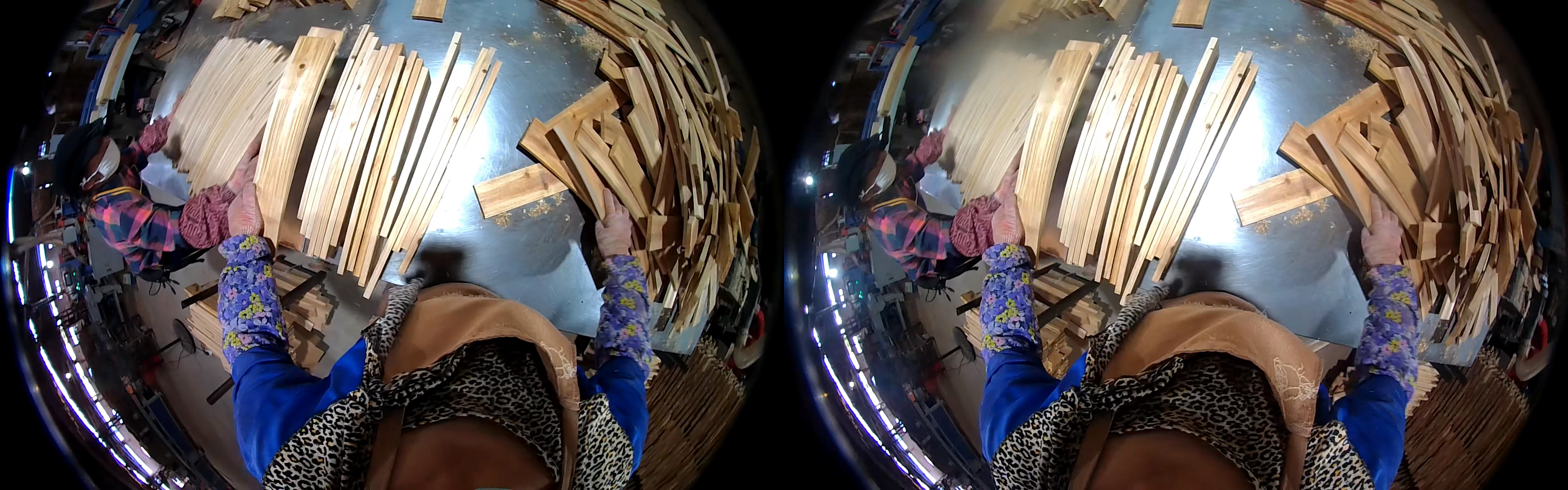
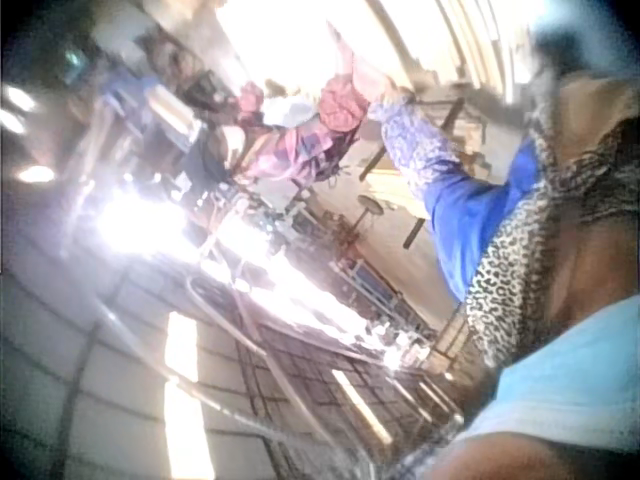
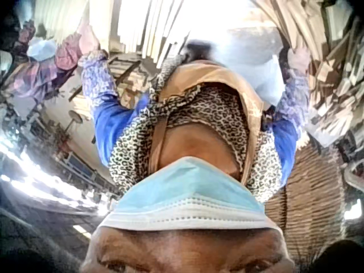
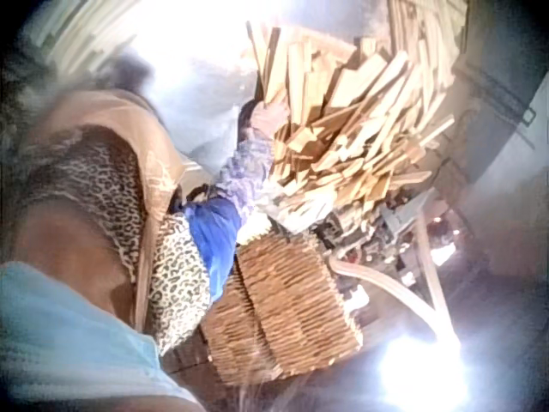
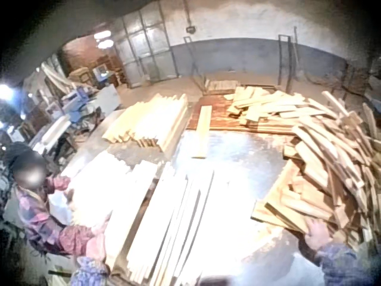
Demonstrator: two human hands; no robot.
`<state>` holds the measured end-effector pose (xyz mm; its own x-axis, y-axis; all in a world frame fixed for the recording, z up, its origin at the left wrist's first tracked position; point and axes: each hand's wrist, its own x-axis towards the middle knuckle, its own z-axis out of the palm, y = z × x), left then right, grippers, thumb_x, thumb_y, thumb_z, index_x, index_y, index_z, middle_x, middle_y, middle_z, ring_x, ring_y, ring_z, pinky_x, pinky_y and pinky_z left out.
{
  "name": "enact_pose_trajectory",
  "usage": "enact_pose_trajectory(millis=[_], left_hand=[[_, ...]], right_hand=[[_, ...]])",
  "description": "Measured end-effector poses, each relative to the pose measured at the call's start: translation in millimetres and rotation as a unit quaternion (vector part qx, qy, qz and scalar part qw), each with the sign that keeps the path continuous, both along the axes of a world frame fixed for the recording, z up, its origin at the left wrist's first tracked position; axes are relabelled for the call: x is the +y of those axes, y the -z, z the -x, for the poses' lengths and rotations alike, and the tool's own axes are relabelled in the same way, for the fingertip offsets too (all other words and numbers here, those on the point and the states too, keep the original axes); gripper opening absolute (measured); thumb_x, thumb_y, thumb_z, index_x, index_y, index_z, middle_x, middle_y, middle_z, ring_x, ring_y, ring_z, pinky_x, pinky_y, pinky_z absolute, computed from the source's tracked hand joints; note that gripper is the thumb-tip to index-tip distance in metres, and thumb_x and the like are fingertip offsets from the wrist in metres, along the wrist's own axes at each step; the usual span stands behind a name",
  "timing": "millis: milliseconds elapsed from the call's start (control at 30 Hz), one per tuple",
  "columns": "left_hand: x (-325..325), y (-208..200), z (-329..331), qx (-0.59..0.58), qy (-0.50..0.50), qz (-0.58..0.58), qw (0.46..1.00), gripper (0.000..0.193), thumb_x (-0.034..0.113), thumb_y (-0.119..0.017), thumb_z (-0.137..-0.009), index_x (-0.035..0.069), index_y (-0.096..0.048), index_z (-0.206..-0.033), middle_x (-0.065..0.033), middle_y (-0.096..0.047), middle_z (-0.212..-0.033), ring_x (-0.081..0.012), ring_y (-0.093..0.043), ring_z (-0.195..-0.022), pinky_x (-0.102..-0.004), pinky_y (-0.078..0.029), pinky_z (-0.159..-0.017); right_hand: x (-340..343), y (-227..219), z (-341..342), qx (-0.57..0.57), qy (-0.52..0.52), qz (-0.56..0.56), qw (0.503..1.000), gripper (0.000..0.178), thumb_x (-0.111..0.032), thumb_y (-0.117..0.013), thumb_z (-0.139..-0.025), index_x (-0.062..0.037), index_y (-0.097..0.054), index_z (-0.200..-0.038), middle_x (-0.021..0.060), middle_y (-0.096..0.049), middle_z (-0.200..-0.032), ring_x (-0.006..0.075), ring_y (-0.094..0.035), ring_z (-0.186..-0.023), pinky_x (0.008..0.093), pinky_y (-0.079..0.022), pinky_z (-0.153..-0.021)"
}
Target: The person repeatedly picks up thin wooden planks from a disorganized pile on a metal table and arranges them into a neat, aligned stack. The person handles the planks one by one or in small groups, aligning them carefully before placing them onto the growing stack.
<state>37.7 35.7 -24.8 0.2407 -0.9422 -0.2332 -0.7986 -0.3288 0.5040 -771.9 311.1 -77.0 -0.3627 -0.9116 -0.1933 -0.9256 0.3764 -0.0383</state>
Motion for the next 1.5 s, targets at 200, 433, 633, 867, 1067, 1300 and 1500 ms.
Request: enact_pose_trajectory(millis=[200,433,633,867,1067,1300,1500], left_hand=[[9,85,-120,-0.171,0.124,-0.124,0.969,0.061,0.054,-0.034,-0.114,0.008,-0.065,-0.14,-0.0312,-0.073,-0.129,-0.0497,-0.068,-0.122,-0.057,-0.051,-0.106],[-16,42,65,-0.06,0.113,-0.009,0.992,0.085,0.069,-0.043,-0.107,0.002,-0.053,-0.159,-0.0274,-0.057,-0.159,-0.0436,-0.052,-0.149,-0.0503,-0.044,-0.122],[16,36,115,0.027,0.084,-0.091,0.992,0.096,0.061,-0.064,-0.099,-0.009,-0.045,-0.161,-0.036,-0.056,-0.156,-0.0473,-0.052,-0.148,-0.0479,-0.037,-0.127],[15,68,16,0.097,0.05,-0.098,0.989,0.087,0.055,-0.062,-0.104,-0.013,-0.048,-0.157,-0.0356,-0.064,-0.147,-0.0423,-0.063,-0.137,-0.0462,-0.046,-0.117],[23,37,54,-0.088,0.112,0.016,0.99,0.076,0.038,-0.066,-0.108,-0.013,-0.043,-0.16,-0.0351,-0.053,-0.159,-0.0424,-0.056,-0.146,-0.0463,-0.045,-0.121],[100,8,344,-0.004,0.214,0.129,0.968,0.048,0.015,-0.065,-0.1,-0.005,-0.065,-0.143,-0.0233,-0.077,-0.124,-0.0335,-0.075,-0.109,-0.0496,-0.062,-0.095],[128,35,398,-0.197,0.568,0.054,0.797,0.068,0.05,-0.071,-0.093,0.012,-0.06,-0.149,-0.0115,-0.06,-0.153,-0.032,-0.049,-0.148,-0.062,-0.019,-0.132]], right_hand=[[-54,-88,-73,-0.213,0.091,0.026,0.972,0.055,-0.027,-0.07,-0.099,-0.0095,-0.062,-0.151,0.0259,-0.074,-0.125,0.0434,-0.072,-0.12,0.0515,-0.056,-0.106],[-185,-28,-243,-0.321,0.164,-0.153,0.92,0.062,-0.039,-0.058,-0.11,-0.0006,-0.048,-0.158,0.0244,-0.074,-0.122,0.031,-0.075,-0.103,0.0417,-0.064,-0.09],[-197,2,-388,-0.403,0.142,-0.046,0.903,0.09,-0.051,-0.054,-0.112,0.0047,-0.018,-0.172,0.0358,-0.066,-0.137,0.0385,-0.073,-0.11,0.0473,-0.063,-0.097],[-185,-35,-396,-0.534,0.065,-0.154,0.829,0.09,-0.05,-0.067,-0.104,-0.0054,-0.029,-0.173,0.0322,-0.047,-0.165,0.045,-0.05,-0.151,0.0501,-0.042,-0.125],[-63,23,-191,-0.219,0.056,0.176,0.958,0.074,-0.035,-0.079,-0.09,-0.0096,-0.056,-0.156,0.0229,-0.066,-0.146,0.0424,-0.061,-0.137,0.0517,-0.044,-0.122],[35,1,28,0.066,-0.083,0.04,0.994,0.062,-0.006,-0.062,-0.09,-0.0123,-0.057,-0.152,0.0226,-0.069,-0.125,0.041,-0.065,-0.119,0.0526,-0.055,-0.095],[17,-30,48,-0.17,-0.054,0.042,0.983,0.064,-0.02,-0.069,-0.097,-0.014,-0.055,-0.159,0.0212,-0.064,-0.137,0.043,-0.056,-0.131,0.0534,-0.045,-0.116]])
